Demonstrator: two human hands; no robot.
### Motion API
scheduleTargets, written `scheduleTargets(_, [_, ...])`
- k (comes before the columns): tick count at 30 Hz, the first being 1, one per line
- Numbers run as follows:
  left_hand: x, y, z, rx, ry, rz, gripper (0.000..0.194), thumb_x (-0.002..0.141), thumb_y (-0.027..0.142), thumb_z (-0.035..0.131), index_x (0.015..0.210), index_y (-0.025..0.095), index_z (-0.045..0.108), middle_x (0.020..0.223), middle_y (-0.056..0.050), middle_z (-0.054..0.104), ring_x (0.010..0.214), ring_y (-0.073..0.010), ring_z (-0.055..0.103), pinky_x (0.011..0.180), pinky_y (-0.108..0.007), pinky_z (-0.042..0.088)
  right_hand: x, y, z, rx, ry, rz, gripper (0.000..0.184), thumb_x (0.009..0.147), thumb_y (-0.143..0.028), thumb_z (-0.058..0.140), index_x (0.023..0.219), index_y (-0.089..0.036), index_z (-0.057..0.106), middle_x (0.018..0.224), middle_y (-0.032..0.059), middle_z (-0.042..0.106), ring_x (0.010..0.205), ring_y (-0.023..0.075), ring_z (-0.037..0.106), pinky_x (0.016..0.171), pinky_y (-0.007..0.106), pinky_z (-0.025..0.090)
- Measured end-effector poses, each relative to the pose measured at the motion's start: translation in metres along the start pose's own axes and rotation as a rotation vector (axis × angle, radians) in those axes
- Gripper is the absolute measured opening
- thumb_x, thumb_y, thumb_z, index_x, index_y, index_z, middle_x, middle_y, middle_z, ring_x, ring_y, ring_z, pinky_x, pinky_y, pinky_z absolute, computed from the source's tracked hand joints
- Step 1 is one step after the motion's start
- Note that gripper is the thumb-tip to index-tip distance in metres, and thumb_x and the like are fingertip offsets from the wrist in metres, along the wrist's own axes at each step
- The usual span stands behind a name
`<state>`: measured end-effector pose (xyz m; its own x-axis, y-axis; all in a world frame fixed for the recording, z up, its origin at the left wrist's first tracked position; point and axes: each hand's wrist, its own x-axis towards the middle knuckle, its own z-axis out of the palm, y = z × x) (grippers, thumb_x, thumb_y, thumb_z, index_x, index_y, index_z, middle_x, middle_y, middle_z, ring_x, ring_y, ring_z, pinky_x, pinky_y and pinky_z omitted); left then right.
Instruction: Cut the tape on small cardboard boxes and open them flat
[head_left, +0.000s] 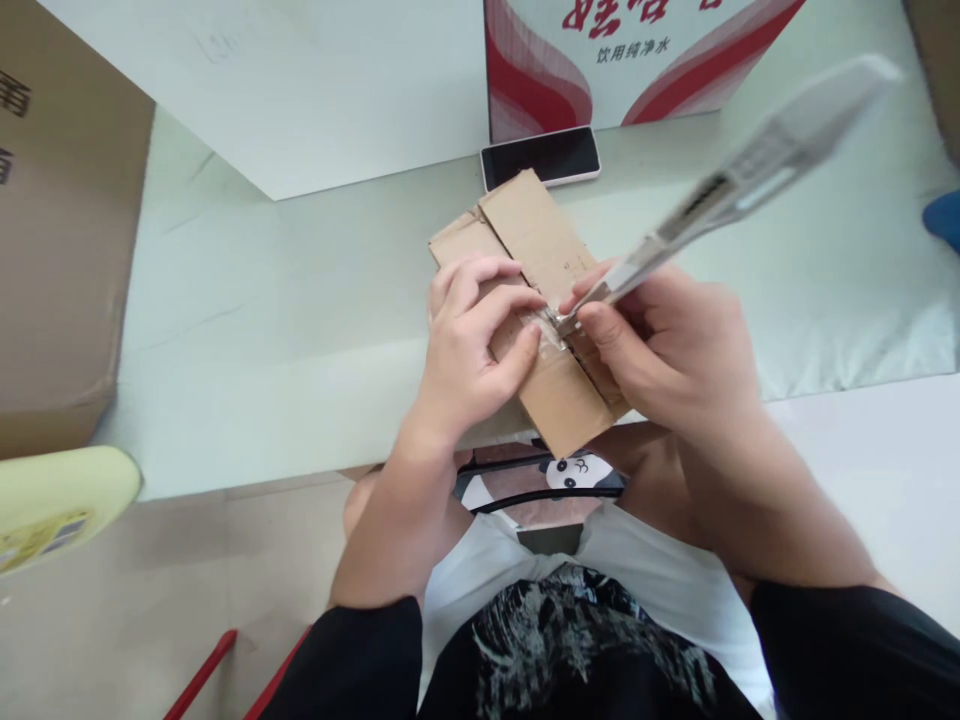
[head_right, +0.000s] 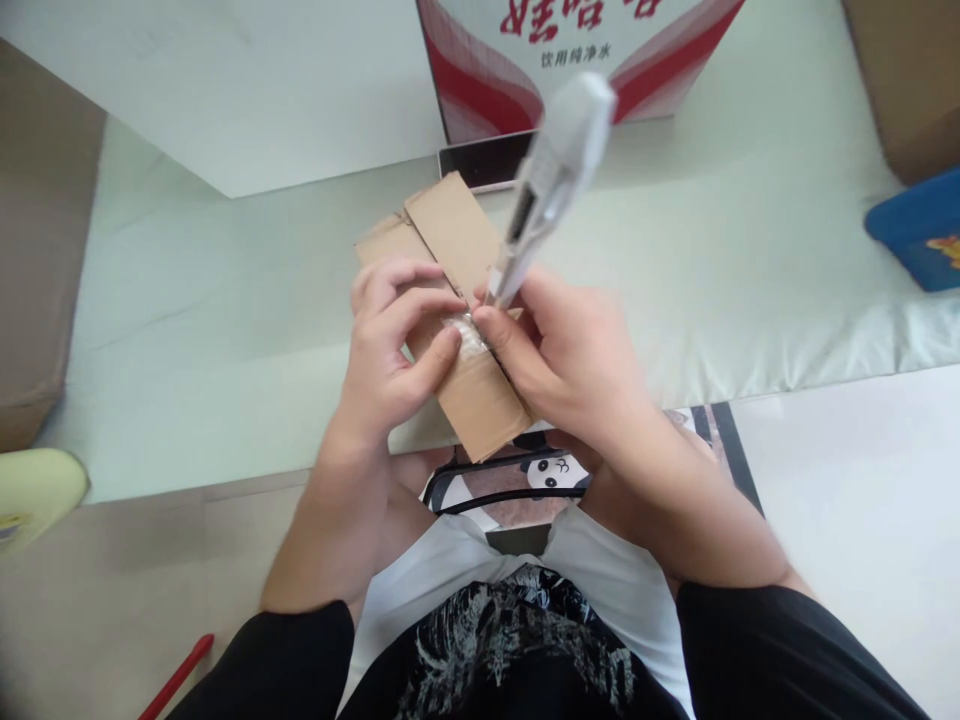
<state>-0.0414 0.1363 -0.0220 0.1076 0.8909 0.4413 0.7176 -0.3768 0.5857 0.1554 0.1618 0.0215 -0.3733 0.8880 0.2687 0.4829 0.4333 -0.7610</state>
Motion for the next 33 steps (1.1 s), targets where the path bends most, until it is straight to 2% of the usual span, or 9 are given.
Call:
scheduleTargets(4, [0.000,0.000,0.000,0.005,0.005,-0.007,0.019,0.098,0.041,0.058,0.106,0.030,0.071,0.128,-0.007,0.066,0.128,-0.0303,0.054,0.118,-0.056,0.039,0.002,0.001,-0.001,-0.068,-0.050,-0.024,0.015,0.098,-0.035,0.058,0.098,-0.024,0.068,0.075,-0.0002,0.072,0.062,0.0151,0.064,0.058,0.029,0.045])
scheduleTargets(11, [0.000,0.001,0.001,0.001,0.013,-0.011,0.018,0.098,0.041,0.059,0.105,0.029,0.071,0.128,-0.007,0.066,0.126,-0.0295,0.055,0.118,-0.055,0.039,-0.002,0.000,-0.002,-0.070,-0.029,-0.001,0.014,0.100,-0.035,0.057,0.101,-0.024,0.066,0.078,-0.0003,0.071,0.063,0.0143,0.063,0.059,0.029,0.046])
scheduleTargets(19, [0.000,0.000,0.000,-0.011,0.007,-0.016,0.018,0.097,0.041,0.057,0.105,0.031,0.070,0.128,-0.007,0.066,0.127,-0.0309,0.055,0.119,-0.056,0.039,-0.002,0.000,-0.004,0.122,0.034,0.014,0.027,0.103,-0.048,0.057,0.091,-0.024,0.063,0.069,-0.0024,0.062,0.055,0.0117,0.055,0.053,0.028,0.044])
scheduleTargets(23, [0.000,-0.002,-0.001,-0.006,0.002,-0.021,0.018,0.096,0.042,0.058,0.104,0.031,0.070,0.129,-0.007,0.067,0.129,-0.0311,0.054,0.119,-0.055,0.039,-0.005,0.004,0.002,0.358,0.180,0.080,0.024,0.101,-0.051,0.061,0.096,-0.027,0.061,0.076,-0.0031,0.065,0.049,0.0095,0.050,0.046,0.027,0.042])
scheduleTargets(26, [0.000,-0.005,-0.002,0.002,0.027,-0.031,0.017,0.096,0.043,0.059,0.104,0.032,0.069,0.128,-0.007,0.067,0.131,-0.0311,0.053,0.119,-0.055,0.038,-0.002,0.005,0.003,0.486,0.384,0.065,0.025,0.098,-0.052,0.064,0.099,-0.028,0.057,0.089,-0.0017,0.070,0.055,0.0110,0.060,0.051,0.029,0.051])
scheduleTargets(28, [0.000,-0.009,-0.003,0.014,0.055,-0.039,0.018,0.096,0.044,0.060,0.104,0.031,0.069,0.127,-0.007,0.067,0.131,-0.0313,0.053,0.118,-0.055,0.039,0.001,0.007,0.000,0.434,0.506,0.015,0.027,0.095,-0.053,0.067,0.096,-0.029,0.054,0.100,0.0007,0.069,0.067,0.0151,0.067,0.063,0.034,0.060])
scheduleTargets(30, [0.001,-0.014,-0.003,0.029,0.105,-0.049,0.022,0.096,0.048,0.060,0.105,0.030,0.069,0.126,-0.009,0.066,0.130,-0.0321,0.053,0.117,-0.055,0.039,0.005,0.011,-0.006,0.321,0.585,-0.017,0.031,0.093,-0.057,0.068,0.094,-0.030,0.053,0.106,0.0028,0.066,0.078,0.0192,0.071,0.076,0.041,0.064])
scheduleTargets(31, [0.001,-0.017,-0.003,0.036,0.140,-0.060,0.025,0.096,0.051,0.060,0.105,0.029,0.069,0.126,-0.009,0.065,0.130,-0.0324,0.054,0.117,-0.056,0.039,0.006,0.014,-0.009,0.282,0.613,-0.029,0.033,0.093,-0.061,0.066,0.093,-0.030,0.053,0.106,0.0032,0.064,0.081,0.0203,0.071,0.078,0.042,0.064])
scheduleTargets(33, [0.000,-0.024,-0.004,0.057,0.221,-0.086,0.029,0.096,0.054,0.060,0.107,0.028,0.069,0.125,-0.011,0.064,0.129,-0.0328,0.054,0.117,-0.056,0.038,0.008,0.021,-0.012,0.302,0.654,-0.045,0.040,0.091,-0.068,0.064,0.092,-0.029,0.055,0.098,0.0025,0.060,0.074,0.0190,0.068,0.072,0.041,0.063])
